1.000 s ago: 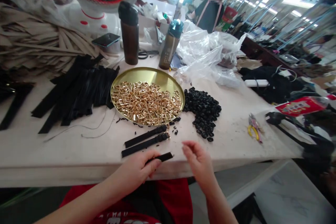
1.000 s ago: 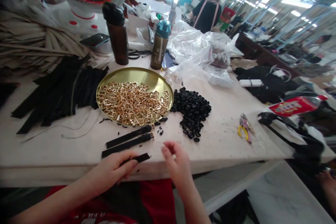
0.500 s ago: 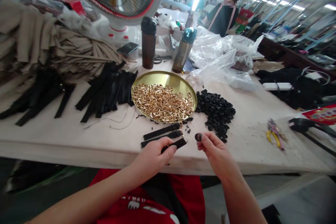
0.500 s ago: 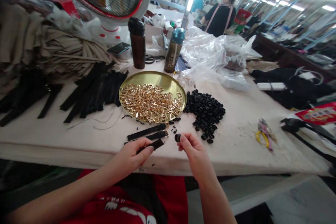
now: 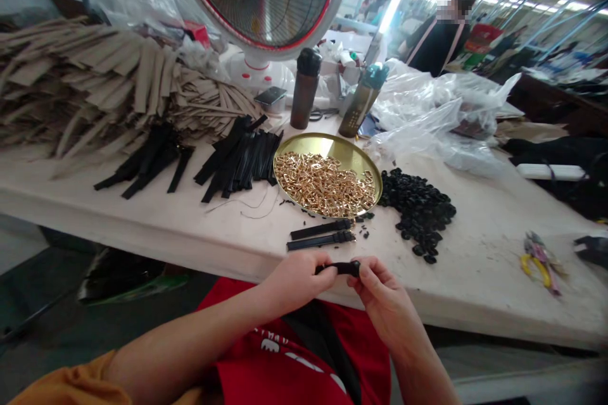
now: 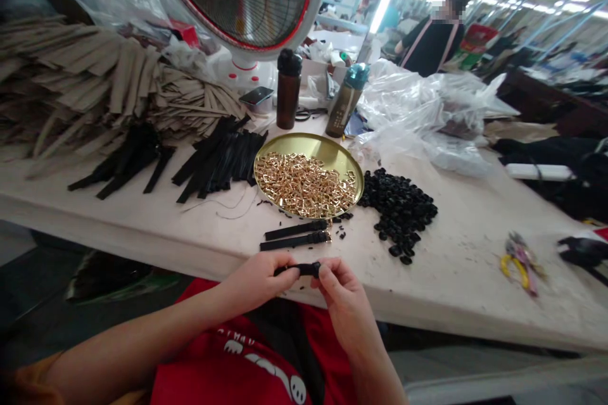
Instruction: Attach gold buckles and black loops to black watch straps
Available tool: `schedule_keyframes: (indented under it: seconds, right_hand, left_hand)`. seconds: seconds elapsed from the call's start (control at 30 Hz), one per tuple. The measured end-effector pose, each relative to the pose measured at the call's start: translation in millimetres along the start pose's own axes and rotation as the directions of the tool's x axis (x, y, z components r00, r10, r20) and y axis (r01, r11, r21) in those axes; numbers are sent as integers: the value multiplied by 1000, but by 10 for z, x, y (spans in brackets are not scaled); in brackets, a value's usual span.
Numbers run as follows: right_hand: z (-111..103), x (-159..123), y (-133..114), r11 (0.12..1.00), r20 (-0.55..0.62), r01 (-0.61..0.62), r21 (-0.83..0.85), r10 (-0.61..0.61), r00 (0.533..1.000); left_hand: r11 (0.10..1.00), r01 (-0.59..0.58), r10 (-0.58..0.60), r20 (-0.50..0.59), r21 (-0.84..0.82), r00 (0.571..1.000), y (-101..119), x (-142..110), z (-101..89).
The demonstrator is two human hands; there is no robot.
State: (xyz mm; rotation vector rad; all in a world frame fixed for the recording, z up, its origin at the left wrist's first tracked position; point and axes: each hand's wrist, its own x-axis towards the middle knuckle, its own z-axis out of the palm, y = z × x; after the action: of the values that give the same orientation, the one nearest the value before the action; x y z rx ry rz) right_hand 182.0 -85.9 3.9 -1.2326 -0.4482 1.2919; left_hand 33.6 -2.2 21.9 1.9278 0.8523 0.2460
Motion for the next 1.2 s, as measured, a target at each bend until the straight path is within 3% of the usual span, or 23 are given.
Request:
schedule_keyframes:
  seconds: [0.17,0.3,0.43,0.67,0.83,0.93,1.07,1.2]
  right_hand:
    - [40,-14,59,997,-15,-33,66,34,999]
    - [39,-2,142,989,-16,-69,134,71,997]
    - [26,30,213,979,52,-134,156,128,990]
    - [1,129,213,984,-63,-118,136,127,990]
    - [40,129,230,998,-29,-69,0,69,997]
    - [27,119,228,996,5,-33,83,33,999]
    - [4,121,250,978,61,-124,167,116,991]
    - [11,118,286,935,228,-291,204,244,943]
  left_hand:
    - [998,-32,33,-21,61,999,21,-38,-14]
    - [985,-56,50,41,163,998,-1,-41,-6]
    - [986,-59,43,108,155,993,-25,19,7]
    - [989,-9,28,126,-147,992,-18,66,-28]
    - [967,94,-68,115,-239,991,-63,133,-43]
    - [938,177,-138,149,-296,979,-89,151,-48]
    - [981,157,-152,50,-111,987,-67,123,-40]
    - [985,140,-140,-9,101,990,-50,101,-20]
